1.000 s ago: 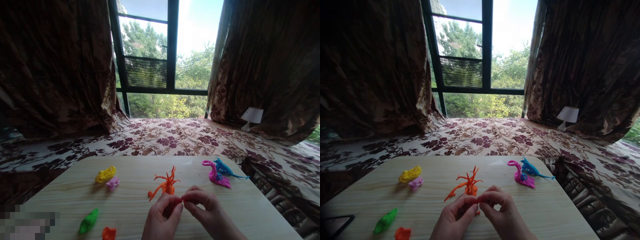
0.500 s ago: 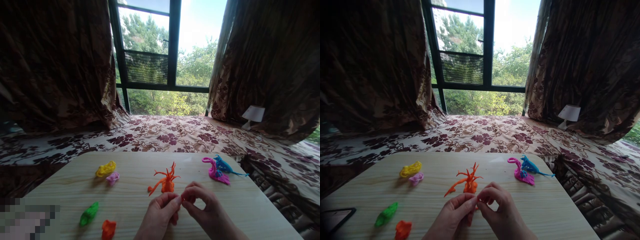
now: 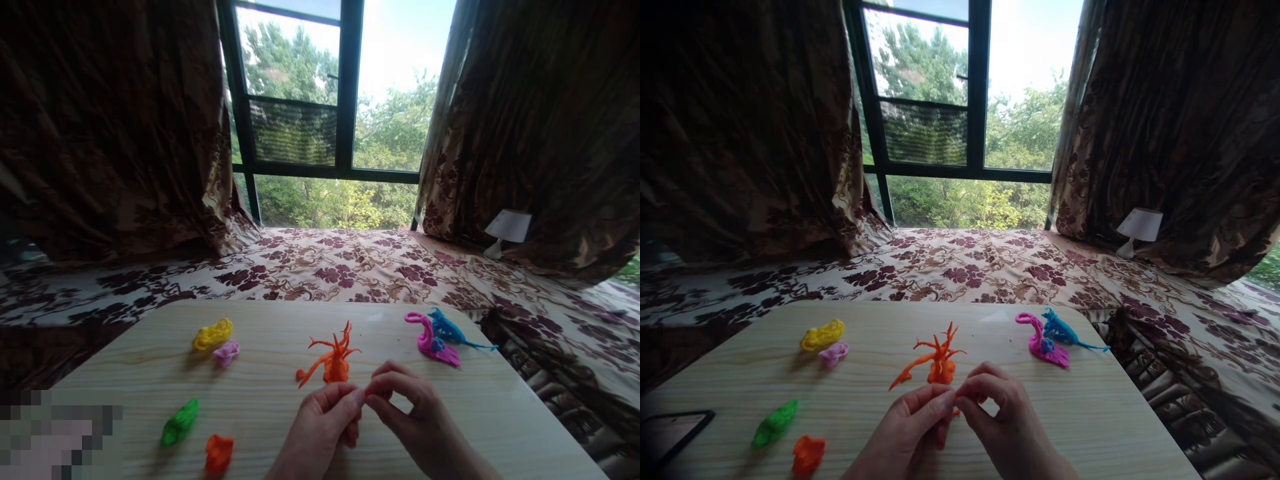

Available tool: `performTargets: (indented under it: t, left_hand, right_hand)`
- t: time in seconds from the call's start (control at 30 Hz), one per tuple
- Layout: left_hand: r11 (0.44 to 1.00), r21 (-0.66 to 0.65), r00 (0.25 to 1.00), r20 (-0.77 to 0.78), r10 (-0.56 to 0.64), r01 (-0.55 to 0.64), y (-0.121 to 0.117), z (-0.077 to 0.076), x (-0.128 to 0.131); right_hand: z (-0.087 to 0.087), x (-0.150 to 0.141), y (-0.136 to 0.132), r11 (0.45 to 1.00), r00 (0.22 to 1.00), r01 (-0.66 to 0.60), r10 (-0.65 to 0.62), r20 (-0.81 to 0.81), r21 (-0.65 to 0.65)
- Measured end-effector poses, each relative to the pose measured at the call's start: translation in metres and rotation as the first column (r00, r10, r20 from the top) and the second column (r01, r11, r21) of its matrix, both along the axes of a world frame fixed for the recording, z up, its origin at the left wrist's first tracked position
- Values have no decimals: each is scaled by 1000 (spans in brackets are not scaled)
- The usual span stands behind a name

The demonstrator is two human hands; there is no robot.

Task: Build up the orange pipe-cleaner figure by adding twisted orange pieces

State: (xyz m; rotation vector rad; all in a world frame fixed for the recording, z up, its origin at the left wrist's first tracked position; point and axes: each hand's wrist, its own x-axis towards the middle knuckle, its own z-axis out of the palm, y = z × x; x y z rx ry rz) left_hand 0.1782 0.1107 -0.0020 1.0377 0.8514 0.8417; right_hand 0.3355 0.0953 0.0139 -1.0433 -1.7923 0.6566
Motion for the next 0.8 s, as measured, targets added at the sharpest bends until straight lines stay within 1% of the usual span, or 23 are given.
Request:
performTargets:
  t: [0.07,0.2,0.37,0.47,0.57,0.7,0.8]
  left_hand:
    - [1000,0,1000,8,-3,3,0,0,0]
    - [1000,10,1000,-6,28,-28,0,2,1]
    - [989,121,985,-142,100,-83,-1,6,2]
    - [978,170,972,-182,150,-119,-1,6,2]
    - [979,160,969,-189,160,-130,-1,7,2]
    - [985,118,973,-183,143,-123,-3,12,2]
    - [986,115,973,-181,140,-121,-3,13,3]
  right_hand:
    - [2,0,0,1000,1000,-3,3,14,-1]
    - [4,0,-2,1000,999,7,-7,32,-4]
    - [0,1,-2,998,998,52,-51,42,-19]
    - [-1,1,-2,999,998,36,-34,56,-35]
    - [2,1,-2,998,997,19,-15,73,-54]
    - [6,3,-2,995,995,81,-77,65,-60]
    - [5,3,-3,993,992,90,-82,99,-77]
